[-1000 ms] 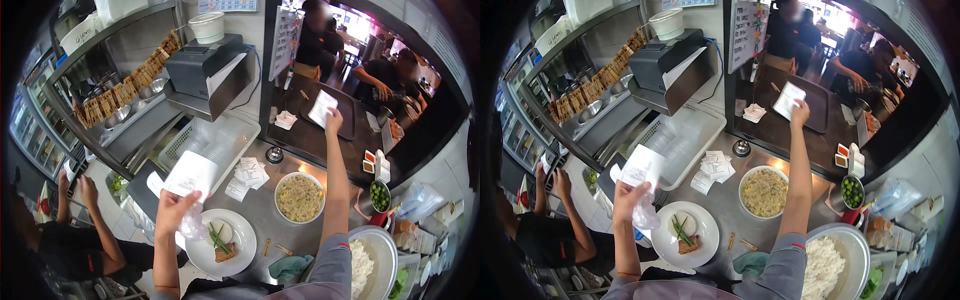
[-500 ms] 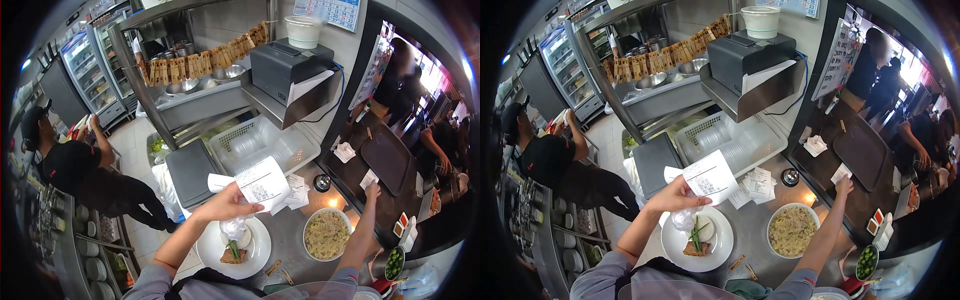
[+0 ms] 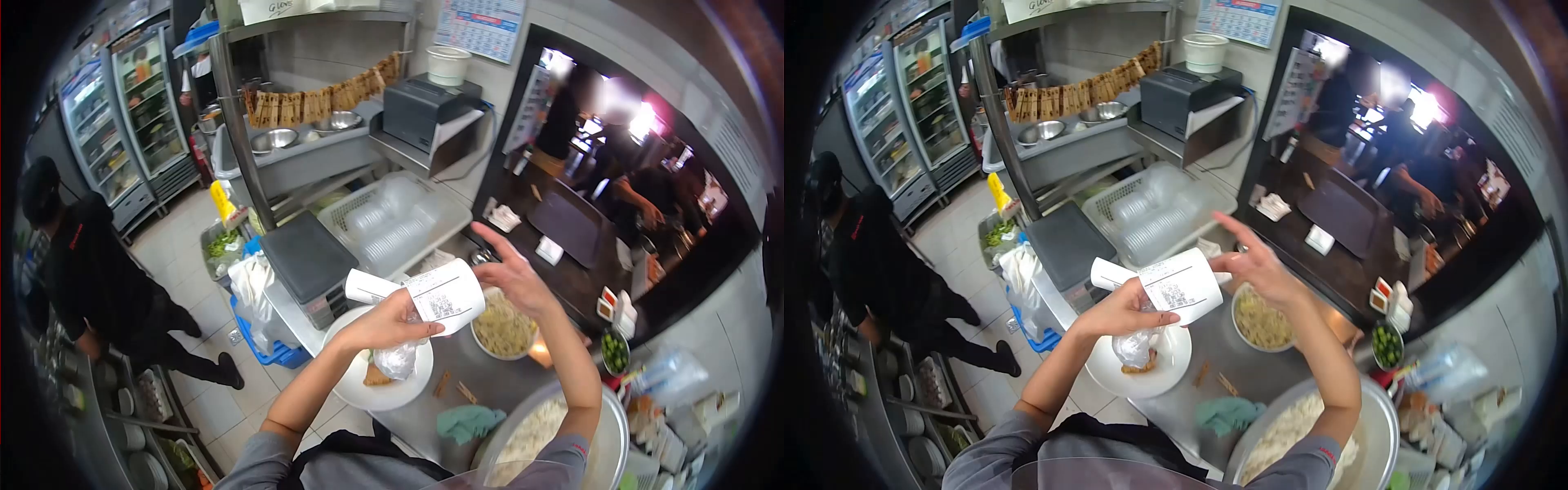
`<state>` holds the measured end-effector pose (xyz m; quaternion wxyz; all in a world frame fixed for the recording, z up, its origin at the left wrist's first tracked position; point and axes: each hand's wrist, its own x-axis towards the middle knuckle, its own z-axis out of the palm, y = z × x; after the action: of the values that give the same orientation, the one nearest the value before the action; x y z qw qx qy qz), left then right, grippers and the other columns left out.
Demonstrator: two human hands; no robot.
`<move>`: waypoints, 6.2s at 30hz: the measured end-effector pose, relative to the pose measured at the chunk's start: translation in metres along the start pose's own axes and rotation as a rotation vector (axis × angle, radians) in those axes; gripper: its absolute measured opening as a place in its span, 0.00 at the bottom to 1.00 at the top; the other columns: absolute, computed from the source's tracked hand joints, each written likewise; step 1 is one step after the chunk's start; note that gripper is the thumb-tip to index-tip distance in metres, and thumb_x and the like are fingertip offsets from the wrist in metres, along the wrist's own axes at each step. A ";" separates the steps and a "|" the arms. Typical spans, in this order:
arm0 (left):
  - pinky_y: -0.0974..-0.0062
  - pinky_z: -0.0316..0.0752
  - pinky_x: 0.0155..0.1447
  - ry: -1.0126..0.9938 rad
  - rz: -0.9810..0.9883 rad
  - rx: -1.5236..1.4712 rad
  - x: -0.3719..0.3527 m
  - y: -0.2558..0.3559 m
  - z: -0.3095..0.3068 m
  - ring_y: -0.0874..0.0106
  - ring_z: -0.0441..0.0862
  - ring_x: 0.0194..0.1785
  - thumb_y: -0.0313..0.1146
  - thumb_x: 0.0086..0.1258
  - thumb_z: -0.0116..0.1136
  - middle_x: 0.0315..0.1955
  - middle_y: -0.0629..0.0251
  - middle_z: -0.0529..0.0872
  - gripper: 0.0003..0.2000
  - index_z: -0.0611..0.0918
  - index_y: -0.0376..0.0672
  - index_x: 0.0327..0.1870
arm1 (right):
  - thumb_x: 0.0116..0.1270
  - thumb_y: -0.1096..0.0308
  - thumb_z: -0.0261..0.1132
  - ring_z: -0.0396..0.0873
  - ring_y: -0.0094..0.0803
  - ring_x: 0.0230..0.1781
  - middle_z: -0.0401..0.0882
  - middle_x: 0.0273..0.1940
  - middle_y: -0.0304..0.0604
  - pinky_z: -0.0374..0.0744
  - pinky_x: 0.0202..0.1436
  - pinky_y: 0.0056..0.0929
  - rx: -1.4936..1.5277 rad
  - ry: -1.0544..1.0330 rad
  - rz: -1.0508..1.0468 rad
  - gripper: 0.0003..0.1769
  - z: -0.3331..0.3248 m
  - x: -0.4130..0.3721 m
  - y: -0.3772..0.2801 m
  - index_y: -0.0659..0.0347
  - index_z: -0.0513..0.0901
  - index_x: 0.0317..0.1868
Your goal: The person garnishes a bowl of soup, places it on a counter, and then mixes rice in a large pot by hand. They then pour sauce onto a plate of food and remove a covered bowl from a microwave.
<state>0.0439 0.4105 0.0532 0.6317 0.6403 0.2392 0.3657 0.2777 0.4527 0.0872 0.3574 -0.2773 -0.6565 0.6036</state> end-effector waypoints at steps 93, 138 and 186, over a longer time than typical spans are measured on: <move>0.78 0.69 0.54 -0.323 -0.020 -0.058 0.033 -0.044 0.642 0.79 0.75 0.48 0.24 0.62 0.55 0.45 0.65 0.79 0.19 0.69 0.37 0.55 | 0.62 0.73 0.58 0.75 0.29 0.47 0.76 0.47 0.51 0.71 0.52 0.28 -0.285 0.304 0.049 0.43 -0.116 -0.674 -0.140 0.51 0.38 0.70; 0.59 0.70 0.54 -1.114 0.247 1.277 -0.273 -0.349 1.047 0.52 0.73 0.54 0.31 0.52 0.59 0.58 0.39 0.64 0.48 0.38 0.66 0.68 | 0.63 0.34 0.39 0.61 0.44 0.62 0.58 0.65 0.45 0.46 0.64 0.58 0.788 1.825 -0.355 0.39 0.286 -1.121 0.223 0.53 0.59 0.65; 0.84 0.53 0.31 -0.446 0.458 0.790 -0.118 -0.377 1.144 0.82 0.57 0.23 0.33 0.64 0.51 0.18 0.72 0.62 0.10 0.66 0.41 0.24 | 0.49 0.75 0.59 0.75 0.47 0.48 0.46 0.68 0.48 0.77 0.48 0.38 0.440 1.602 0.992 0.30 0.007 -1.087 0.726 0.49 0.69 0.57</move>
<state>0.9117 -0.3723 -0.2627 0.2805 0.9288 0.0720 0.2311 0.8647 -0.3309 -0.7787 0.4474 -0.7792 0.1012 0.4271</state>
